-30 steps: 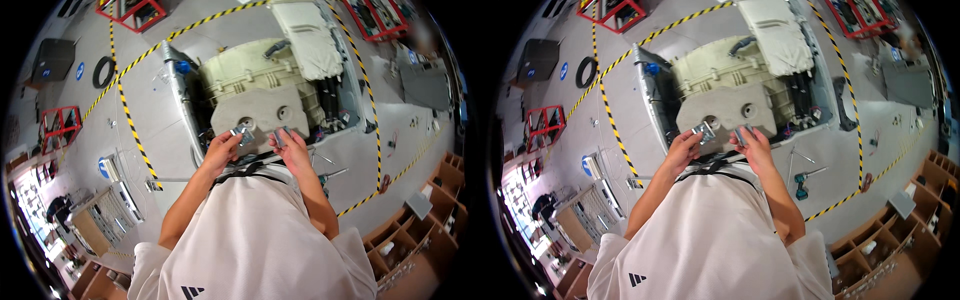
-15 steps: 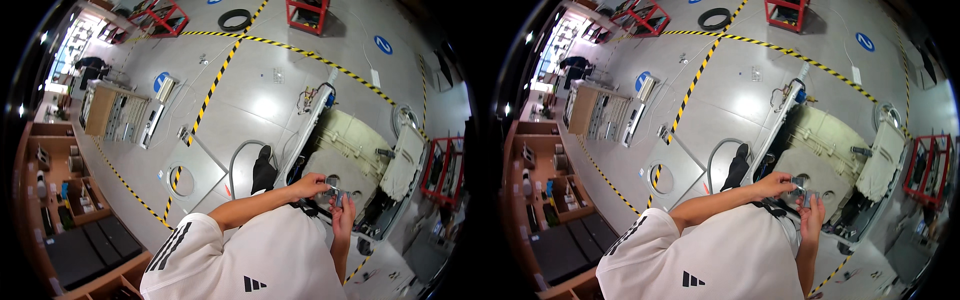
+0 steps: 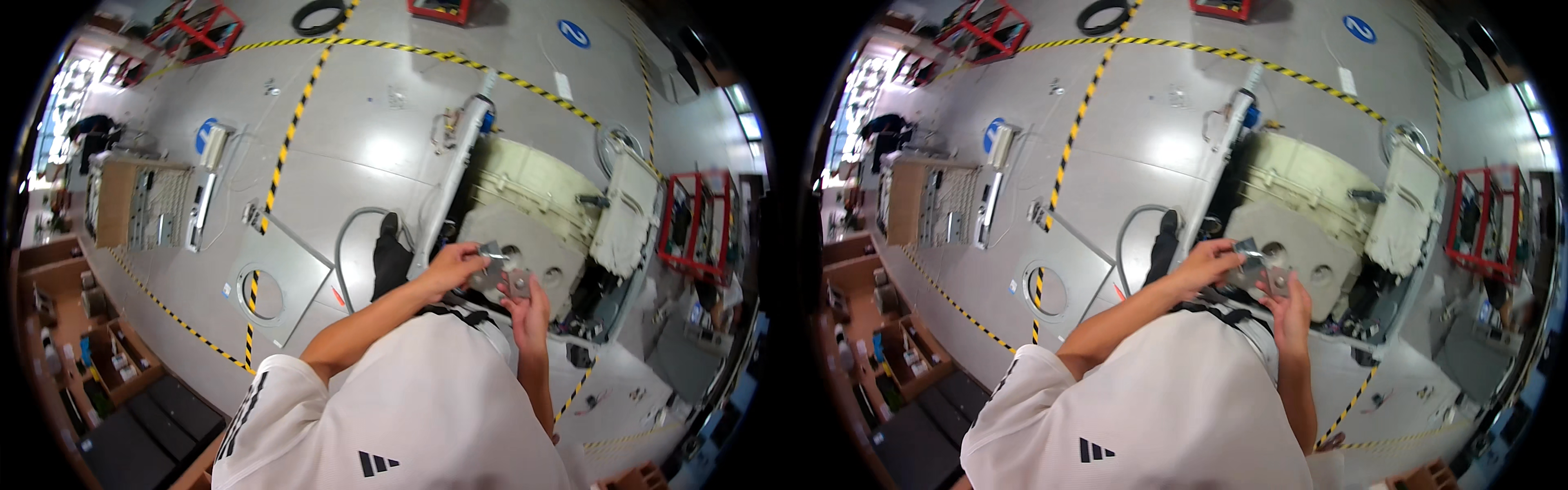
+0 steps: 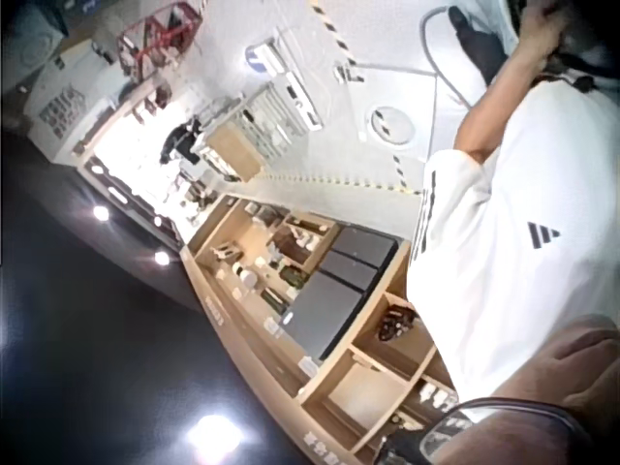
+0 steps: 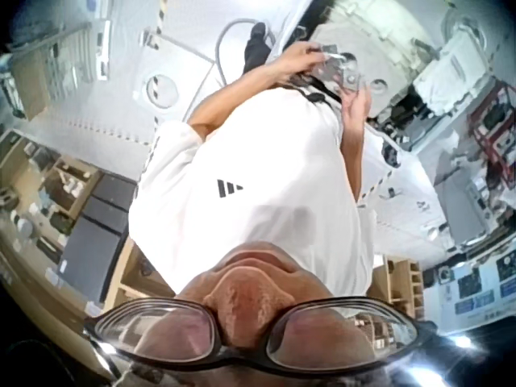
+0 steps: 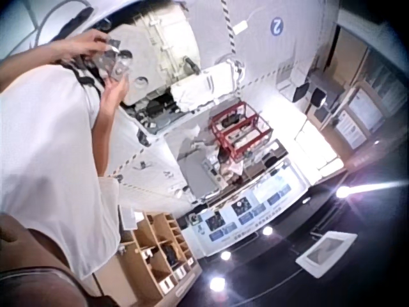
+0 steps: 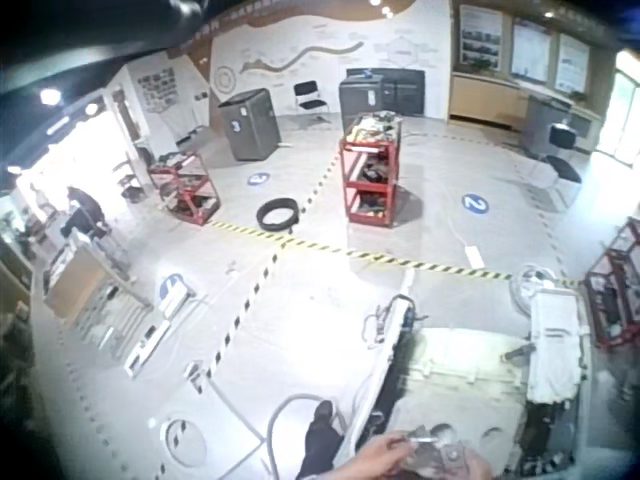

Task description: The person picks up a large concrete counterweight from the floor and positions it onto the top of an open washing machine drum. They align the holes of the block with the mounting points on the drum, and another person assists by pointing and helping to secure it.

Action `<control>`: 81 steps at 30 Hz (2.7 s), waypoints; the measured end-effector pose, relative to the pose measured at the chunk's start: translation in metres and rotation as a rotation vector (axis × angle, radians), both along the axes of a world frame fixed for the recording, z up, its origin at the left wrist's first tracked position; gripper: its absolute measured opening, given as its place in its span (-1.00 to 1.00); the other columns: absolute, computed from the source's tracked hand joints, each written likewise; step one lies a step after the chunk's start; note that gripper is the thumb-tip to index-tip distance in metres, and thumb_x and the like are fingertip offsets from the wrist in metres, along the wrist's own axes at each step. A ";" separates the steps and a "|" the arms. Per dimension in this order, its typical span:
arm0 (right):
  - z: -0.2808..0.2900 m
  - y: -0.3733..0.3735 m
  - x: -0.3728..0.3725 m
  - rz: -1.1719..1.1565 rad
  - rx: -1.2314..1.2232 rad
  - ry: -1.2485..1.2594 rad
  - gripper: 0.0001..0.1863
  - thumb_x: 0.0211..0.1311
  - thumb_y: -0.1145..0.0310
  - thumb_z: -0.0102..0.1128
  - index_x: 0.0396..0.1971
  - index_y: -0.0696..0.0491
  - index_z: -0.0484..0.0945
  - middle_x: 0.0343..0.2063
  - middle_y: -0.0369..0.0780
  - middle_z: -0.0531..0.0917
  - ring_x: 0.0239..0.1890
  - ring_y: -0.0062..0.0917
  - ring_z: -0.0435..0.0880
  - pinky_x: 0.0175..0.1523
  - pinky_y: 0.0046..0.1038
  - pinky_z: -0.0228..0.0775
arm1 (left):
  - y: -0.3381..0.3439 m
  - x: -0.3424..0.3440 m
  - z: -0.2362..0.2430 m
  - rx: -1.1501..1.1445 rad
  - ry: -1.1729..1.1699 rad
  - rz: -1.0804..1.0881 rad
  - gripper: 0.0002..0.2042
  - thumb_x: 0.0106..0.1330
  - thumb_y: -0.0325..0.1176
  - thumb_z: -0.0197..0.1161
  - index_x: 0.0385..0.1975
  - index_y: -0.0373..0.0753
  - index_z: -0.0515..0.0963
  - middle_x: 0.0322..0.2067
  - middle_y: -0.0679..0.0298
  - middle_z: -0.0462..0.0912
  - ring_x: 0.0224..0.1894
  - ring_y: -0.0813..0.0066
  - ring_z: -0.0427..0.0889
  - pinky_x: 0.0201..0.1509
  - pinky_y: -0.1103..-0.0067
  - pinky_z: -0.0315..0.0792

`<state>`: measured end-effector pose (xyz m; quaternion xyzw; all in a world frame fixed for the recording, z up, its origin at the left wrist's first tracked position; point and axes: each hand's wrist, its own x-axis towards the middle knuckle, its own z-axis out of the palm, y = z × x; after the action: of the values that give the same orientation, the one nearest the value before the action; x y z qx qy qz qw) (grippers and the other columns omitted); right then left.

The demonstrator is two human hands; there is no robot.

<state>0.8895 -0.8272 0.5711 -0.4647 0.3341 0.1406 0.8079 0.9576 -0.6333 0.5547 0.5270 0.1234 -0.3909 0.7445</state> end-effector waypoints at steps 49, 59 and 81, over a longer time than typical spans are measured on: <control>-0.016 -0.032 -0.054 -0.057 -0.478 -0.163 -0.75 0.09 0.32 0.33 -0.32 0.20 0.66 -0.51 -0.33 0.64 -0.45 -0.77 0.49 -0.32 -0.68 0.32 | -0.059 0.005 0.034 -0.005 0.032 -0.821 -0.58 0.07 -0.60 -0.08 0.00 -0.34 0.44 -0.38 0.34 0.47 -0.34 0.59 0.41 -0.27 0.66 0.32; -0.041 -0.037 -0.070 -0.469 0.035 -0.092 -0.69 0.05 0.41 0.36 -0.20 0.22 0.60 -0.36 -0.29 0.64 -0.34 -0.68 0.57 -0.26 -0.63 0.38 | -0.074 -0.005 0.018 -0.116 0.298 -0.347 -0.47 0.10 -0.69 -0.14 0.16 -0.32 0.21 0.06 0.13 0.37 0.12 0.33 0.44 0.19 0.50 0.37; -0.037 -0.064 -0.080 -0.647 0.071 -0.147 -0.74 0.11 0.43 0.31 -0.20 0.19 0.57 -0.36 -0.20 0.65 -0.36 -0.55 0.60 -0.25 -0.55 0.39 | -0.078 -0.002 0.011 -0.074 0.202 -0.359 -0.53 0.16 -0.72 -0.12 0.12 -0.36 0.13 0.06 -0.01 0.39 0.05 0.22 0.50 0.06 0.50 0.45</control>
<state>0.8093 -0.8909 0.5340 -0.3151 0.4001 -0.1453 0.8482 0.9551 -0.7111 0.5660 0.4707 0.0872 -0.5725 0.6656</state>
